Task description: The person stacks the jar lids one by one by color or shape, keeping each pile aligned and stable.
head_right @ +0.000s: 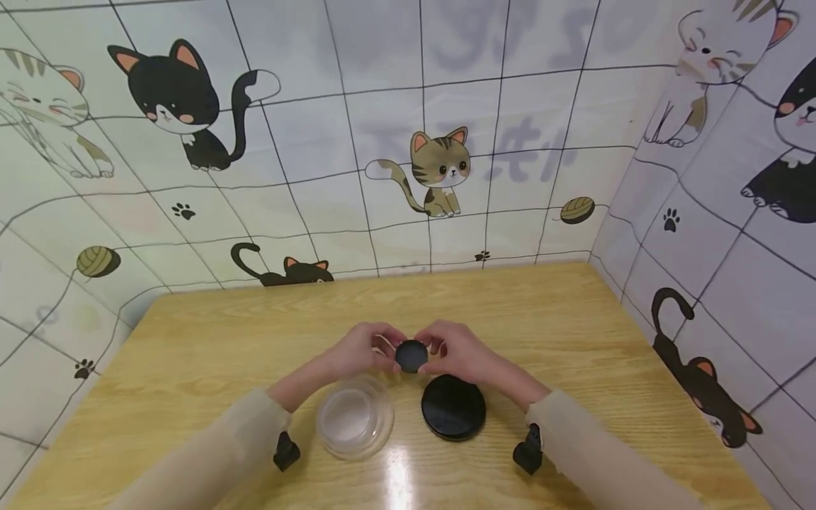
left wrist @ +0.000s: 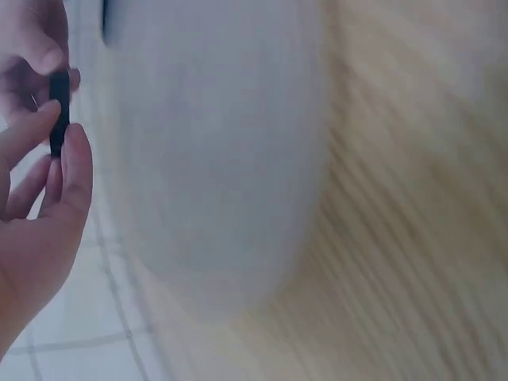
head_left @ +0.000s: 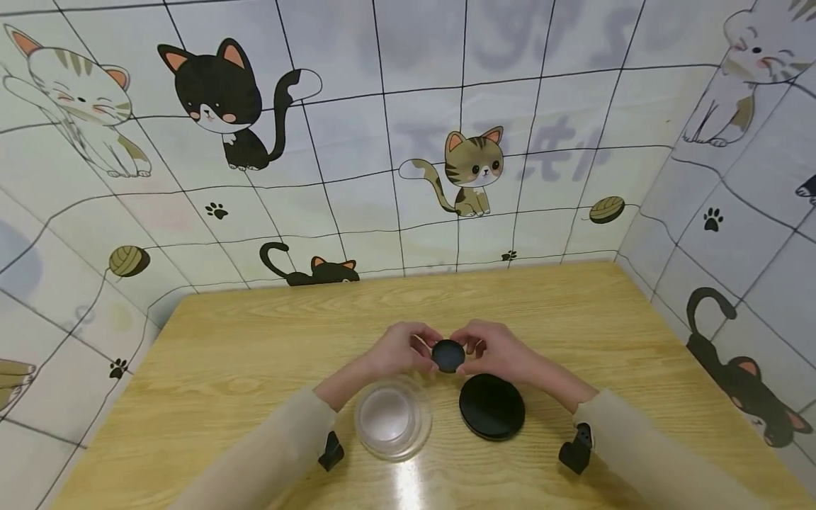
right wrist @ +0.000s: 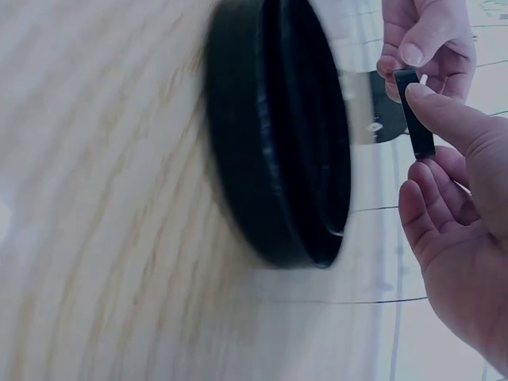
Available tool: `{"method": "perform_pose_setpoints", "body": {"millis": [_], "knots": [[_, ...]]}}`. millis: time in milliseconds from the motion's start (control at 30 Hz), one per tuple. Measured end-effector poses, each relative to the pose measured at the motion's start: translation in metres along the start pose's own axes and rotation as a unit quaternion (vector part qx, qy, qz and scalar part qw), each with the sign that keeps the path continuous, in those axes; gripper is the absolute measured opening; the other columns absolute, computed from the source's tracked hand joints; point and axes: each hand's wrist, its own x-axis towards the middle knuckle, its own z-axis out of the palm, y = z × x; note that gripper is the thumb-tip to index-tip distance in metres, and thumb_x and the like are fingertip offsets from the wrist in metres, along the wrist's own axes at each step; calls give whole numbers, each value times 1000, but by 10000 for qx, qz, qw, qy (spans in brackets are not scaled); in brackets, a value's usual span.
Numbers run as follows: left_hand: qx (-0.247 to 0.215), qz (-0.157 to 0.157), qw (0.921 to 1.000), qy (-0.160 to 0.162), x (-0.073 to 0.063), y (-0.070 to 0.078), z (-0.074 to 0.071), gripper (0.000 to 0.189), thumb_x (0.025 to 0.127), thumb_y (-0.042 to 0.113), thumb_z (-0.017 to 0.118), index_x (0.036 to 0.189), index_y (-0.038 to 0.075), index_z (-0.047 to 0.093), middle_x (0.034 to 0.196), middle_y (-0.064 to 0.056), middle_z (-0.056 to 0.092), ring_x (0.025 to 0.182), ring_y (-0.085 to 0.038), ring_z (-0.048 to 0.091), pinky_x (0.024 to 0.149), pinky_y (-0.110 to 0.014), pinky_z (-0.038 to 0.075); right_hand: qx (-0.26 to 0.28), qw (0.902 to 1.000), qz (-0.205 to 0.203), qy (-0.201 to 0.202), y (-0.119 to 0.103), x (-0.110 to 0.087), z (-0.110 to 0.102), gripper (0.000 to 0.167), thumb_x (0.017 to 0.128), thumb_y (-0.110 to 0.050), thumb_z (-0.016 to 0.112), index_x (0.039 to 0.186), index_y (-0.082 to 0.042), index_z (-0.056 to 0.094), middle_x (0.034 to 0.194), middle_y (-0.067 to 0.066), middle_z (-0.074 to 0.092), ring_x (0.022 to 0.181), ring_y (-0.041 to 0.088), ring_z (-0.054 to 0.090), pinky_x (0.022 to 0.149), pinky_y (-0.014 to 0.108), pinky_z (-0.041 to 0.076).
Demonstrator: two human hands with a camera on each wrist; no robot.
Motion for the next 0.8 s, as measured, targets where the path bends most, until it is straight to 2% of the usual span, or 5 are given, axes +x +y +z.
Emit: {"method": "perform_pose_setpoints", "body": {"millis": [167, 267, 600, 800], "knots": [[148, 283, 9994, 166, -12, 26, 15, 41, 80, -3, 85, 119, -2, 70, 106, -6, 66, 83, -10, 65, 69, -22, 54, 34, 9999, -97, 116, -12, -22, -12, 44, 83, -19, 89, 121, -8, 70, 100, -4, 63, 86, 16, 60, 75, 36, 56], [64, 239, 9995, 209, -17, 34, 25, 40, 81, -3, 85, 118, -1, 70, 106, -5, 64, 83, -10, 66, 68, -23, 54, 30, 9999, -67, 154, -16, -34, -16, 44, 82, -21, 89, 120, -9, 70, 100, -5, 63, 84, 14, 59, 76, 38, 57], [-451, 59, 9985, 298, -35, 42, 56, 40, 81, -5, 83, 118, -2, 68, 107, -5, 64, 83, -13, 65, 65, -22, 53, 292, 9993, -188, 148, -22, -65, -15, 43, 81, -18, 89, 118, -7, 70, 100, -2, 63, 83, 13, 61, 74, 36, 57], [-372, -6, 9980, 518, -42, 43, 76, 42, 82, -4, 83, 120, -3, 67, 109, -7, 61, 86, -15, 66, 65, -22, 54, 438, 9987, -215, 142, -18, -78, -10, 44, 83, -15, 87, 121, -3, 68, 102, 1, 63, 84, 13, 62, 75, 34, 57]]}}
